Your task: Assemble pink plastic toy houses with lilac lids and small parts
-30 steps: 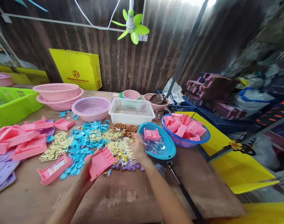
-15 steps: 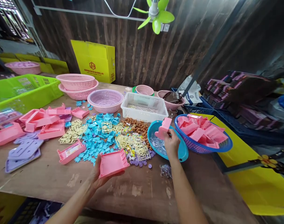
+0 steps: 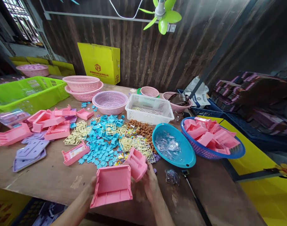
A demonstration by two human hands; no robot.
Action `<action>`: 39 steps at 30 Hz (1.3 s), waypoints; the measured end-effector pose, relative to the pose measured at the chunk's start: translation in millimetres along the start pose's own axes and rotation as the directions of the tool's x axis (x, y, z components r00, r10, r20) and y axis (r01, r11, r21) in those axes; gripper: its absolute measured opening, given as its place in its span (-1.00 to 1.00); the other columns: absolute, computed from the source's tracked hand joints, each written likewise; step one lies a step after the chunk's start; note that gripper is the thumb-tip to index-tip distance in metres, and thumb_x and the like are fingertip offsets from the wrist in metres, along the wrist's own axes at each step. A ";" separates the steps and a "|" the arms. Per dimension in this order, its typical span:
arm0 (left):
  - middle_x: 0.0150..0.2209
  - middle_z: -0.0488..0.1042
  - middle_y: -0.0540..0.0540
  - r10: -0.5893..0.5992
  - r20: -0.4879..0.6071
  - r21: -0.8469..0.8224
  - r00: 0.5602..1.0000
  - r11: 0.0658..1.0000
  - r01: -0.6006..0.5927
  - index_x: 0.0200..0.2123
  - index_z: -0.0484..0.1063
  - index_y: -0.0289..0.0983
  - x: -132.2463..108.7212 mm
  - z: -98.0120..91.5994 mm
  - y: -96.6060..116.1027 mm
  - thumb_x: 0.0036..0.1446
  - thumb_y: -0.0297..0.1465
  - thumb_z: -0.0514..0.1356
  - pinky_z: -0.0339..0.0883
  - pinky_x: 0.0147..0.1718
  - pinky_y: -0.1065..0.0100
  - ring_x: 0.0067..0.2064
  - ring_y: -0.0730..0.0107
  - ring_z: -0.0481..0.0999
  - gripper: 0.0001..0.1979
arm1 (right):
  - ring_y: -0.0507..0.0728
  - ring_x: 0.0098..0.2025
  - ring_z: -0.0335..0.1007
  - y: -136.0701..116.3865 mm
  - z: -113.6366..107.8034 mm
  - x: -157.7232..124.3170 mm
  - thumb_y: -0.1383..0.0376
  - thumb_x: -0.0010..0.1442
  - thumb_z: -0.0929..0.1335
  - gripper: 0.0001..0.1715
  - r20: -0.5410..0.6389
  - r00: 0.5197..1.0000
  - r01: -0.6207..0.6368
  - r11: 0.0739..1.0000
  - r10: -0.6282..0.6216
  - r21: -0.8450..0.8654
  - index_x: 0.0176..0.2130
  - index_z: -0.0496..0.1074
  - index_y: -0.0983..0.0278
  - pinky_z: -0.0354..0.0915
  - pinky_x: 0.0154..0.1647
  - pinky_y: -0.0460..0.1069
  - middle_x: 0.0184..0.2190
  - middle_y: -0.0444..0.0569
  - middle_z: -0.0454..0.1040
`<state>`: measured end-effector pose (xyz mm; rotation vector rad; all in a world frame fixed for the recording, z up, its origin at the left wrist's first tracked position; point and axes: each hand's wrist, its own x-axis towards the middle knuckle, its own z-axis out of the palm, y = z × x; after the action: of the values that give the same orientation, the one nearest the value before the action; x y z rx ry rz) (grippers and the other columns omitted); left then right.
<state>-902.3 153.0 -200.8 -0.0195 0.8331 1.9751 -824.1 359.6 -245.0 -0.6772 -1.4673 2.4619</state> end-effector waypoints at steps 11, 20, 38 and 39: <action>0.29 0.03 -0.22 -0.174 0.448 0.671 0.877 0.714 -0.201 0.20 0.17 -0.29 4.2 21.9 43.1 -0.57 0.11 0.38 -0.53 0.24 -0.05 0.31 -0.24 -0.20 0.21 | 0.33 0.27 -0.01 -64.1 13.1 -8.6 -0.03 -0.21 0.51 0.02 0.487 0.855 0.108 0.857 0.178 -0.504 0.17 0.21 0.20 -0.07 0.26 0.18 0.23 0.09 0.14; 0.15 0.26 -0.19 -0.148 0.383 0.734 0.912 0.648 -0.203 0.07 0.34 -0.30 -2.9 33.9 51.3 -0.56 -0.10 0.45 -0.05 0.21 0.04 0.21 -0.19 0.10 0.01 | 0.27 0.05 0.31 -63.5 29.8 -3.8 0.07 -0.17 0.51 -0.09 0.513 0.842 0.059 0.917 0.167 -0.395 0.12 0.21 0.20 0.23 0.06 0.13 0.03 0.05 0.37; 0.33 -0.08 -0.15 0.418 0.180 0.660 0.891 0.620 -0.424 0.29 -0.08 -0.19 4.1 74.9 26.3 -0.27 0.13 0.28 -0.18 0.27 0.03 0.32 -0.08 -0.12 0.12 | 0.32 0.22 0.10 -67.2 63.8 -38.9 -0.05 -0.23 0.52 0.41 0.261 0.944 0.284 0.896 -0.200 -0.341 0.32 -0.34 0.06 0.16 0.15 0.20 0.30 0.10 -0.03; 0.34 -0.08 -0.14 0.444 0.173 0.674 0.879 0.597 -0.435 0.29 -0.07 -0.19 3.7 73.9 28.4 -0.25 0.13 0.27 -0.19 0.27 0.04 0.32 -0.06 -0.13 0.10 | 0.32 0.23 0.09 -68.1 63.5 -39.1 -0.06 -0.21 0.50 0.39 0.240 0.945 0.297 0.895 -0.224 -0.334 0.32 -0.33 0.06 0.16 0.16 0.19 0.31 0.09 -0.04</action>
<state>-903.3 188.4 -129.9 0.6911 1.6889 1.9607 -824.6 328.2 -149.0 -0.2681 -1.9780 2.1175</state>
